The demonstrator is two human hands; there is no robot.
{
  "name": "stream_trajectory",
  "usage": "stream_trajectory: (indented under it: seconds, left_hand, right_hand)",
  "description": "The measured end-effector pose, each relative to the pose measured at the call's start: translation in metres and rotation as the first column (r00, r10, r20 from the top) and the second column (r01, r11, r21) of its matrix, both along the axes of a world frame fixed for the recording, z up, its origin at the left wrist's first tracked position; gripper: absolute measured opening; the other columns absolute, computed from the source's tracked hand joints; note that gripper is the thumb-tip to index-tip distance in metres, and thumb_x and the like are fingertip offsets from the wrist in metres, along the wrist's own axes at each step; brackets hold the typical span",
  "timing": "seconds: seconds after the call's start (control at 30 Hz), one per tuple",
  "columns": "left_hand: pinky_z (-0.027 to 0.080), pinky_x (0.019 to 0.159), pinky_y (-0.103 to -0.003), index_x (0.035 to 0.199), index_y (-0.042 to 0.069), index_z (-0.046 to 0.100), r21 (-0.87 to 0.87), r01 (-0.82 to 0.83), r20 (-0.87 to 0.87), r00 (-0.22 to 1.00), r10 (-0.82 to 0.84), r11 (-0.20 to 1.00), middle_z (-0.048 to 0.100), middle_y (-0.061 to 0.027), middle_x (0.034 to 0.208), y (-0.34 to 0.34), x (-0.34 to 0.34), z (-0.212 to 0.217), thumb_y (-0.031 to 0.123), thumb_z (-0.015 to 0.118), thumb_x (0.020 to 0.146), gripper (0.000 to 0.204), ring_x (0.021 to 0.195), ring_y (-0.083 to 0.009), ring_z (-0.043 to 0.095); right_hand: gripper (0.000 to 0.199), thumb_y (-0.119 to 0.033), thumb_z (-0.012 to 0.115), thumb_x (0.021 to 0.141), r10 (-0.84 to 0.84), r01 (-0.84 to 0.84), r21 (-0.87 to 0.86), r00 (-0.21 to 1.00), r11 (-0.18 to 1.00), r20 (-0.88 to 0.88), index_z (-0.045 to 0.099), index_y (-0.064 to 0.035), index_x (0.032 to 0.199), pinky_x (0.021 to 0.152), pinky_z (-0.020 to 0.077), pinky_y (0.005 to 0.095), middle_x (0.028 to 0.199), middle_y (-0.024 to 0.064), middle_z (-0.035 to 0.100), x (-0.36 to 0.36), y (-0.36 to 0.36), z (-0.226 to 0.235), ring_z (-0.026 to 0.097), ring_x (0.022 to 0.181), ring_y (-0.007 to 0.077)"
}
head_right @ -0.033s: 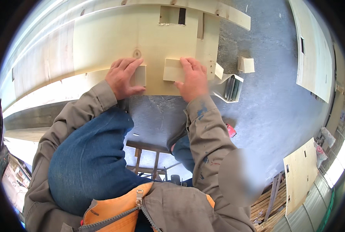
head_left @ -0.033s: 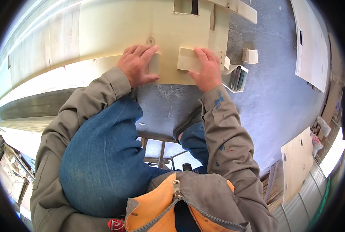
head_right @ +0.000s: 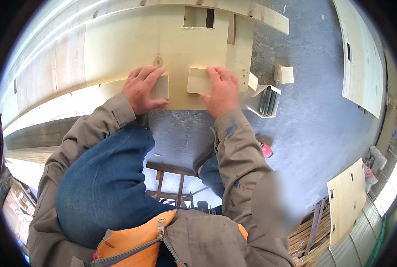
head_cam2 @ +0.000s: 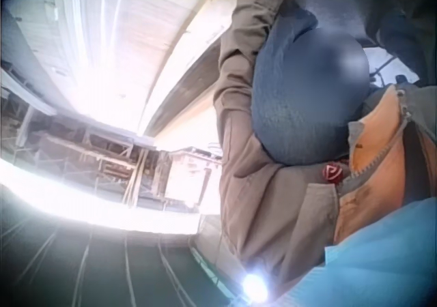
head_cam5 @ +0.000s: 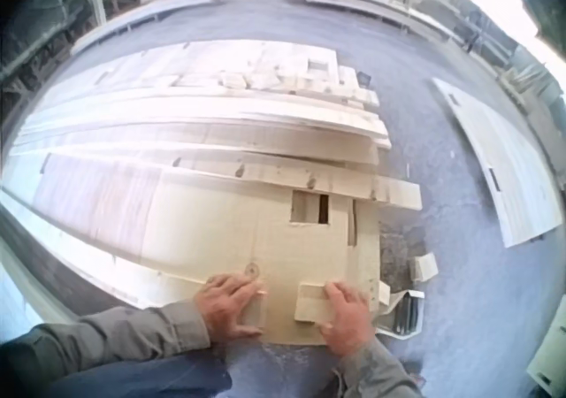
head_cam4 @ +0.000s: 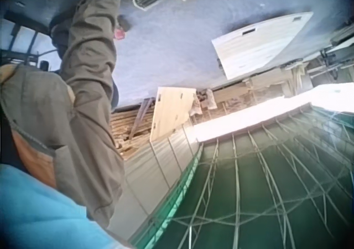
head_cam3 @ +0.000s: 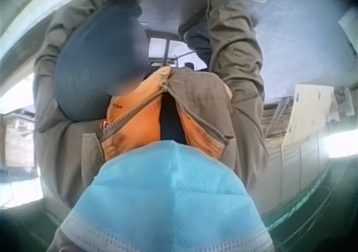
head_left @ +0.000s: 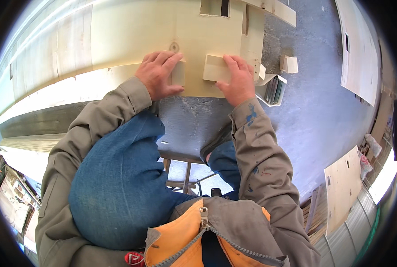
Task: The person positions small wooden blocks onto a larger wooden frame and secures them using a red pneumatic nail gun. The person repeats this process for multiple blocks along the frame.
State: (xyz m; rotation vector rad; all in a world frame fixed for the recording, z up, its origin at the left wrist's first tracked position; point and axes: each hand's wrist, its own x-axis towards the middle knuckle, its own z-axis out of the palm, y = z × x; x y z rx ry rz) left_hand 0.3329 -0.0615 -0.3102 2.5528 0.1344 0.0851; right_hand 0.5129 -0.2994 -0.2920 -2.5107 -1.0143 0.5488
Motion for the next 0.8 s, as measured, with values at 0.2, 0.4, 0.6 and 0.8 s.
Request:
stream_trajectory:
  seconds: [0.2,0.4,0.6,0.8]
  left_hand:
    - [0.044,0.114,-0.049,0.151,0.007,0.055,-0.018,-0.003,0.007,1.0,0.003,1.0,0.06,-0.0137,0.14,0.001,0.0,0.001,0.038,0.094,0.07,0.095,0.131,-0.0369,0.056]
    - [0.045,0.113,-0.049,0.147,0.008,0.06,-0.01,0.006,-0.005,1.0,-0.006,1.0,0.062,-0.0115,0.137,0.002,0.0,0.002,0.037,0.094,0.07,0.089,0.13,-0.0359,0.057]
    - [0.044,0.113,-0.048,0.144,0.009,0.062,-0.009,-0.004,-0.005,1.0,0.004,1.0,0.063,-0.0108,0.136,0.0,0.001,0.002,0.037,0.093,0.071,0.085,0.13,-0.0352,0.058]
    - [0.044,0.113,-0.048,0.143,0.011,0.063,0.005,-0.016,-0.01,1.0,0.016,1.0,0.063,-0.0101,0.135,0.0,0.001,0.003,0.038,0.093,0.071,0.083,0.13,-0.0347,0.058]
  right_hand:
    - [0.079,-0.017,0.091,0.072,0.141,-0.14,-0.026,0.987,0.99,0.076,0.062,-0.017,0.146,0.118,0.0375,0.0491,0.144,0.0066,0.059,-0.039,0.025,-0.004,0.054,0.136,0.0315]
    - [0.079,-0.014,0.092,0.072,0.095,-0.096,0.051,0.995,0.994,0.022,0.063,-0.0169,0.146,0.116,0.04,0.049,0.141,0.0089,0.059,-0.046,0.024,-0.006,0.056,0.133,0.0324]
    - [0.08,-0.012,0.092,0.072,0.112,-0.11,0.098,0.993,0.989,-0.019,0.063,-0.0146,0.146,0.112,0.046,0.0484,0.141,0.0109,0.058,-0.042,0.03,-0.009,0.059,0.129,0.0337]
    - [0.079,-0.011,0.09,0.074,0.163,-0.159,0.083,0.986,0.984,-0.041,0.062,-0.0126,0.148,0.111,0.0477,0.0477,0.143,0.0133,0.057,-0.036,0.03,-0.009,0.06,0.128,0.0348]
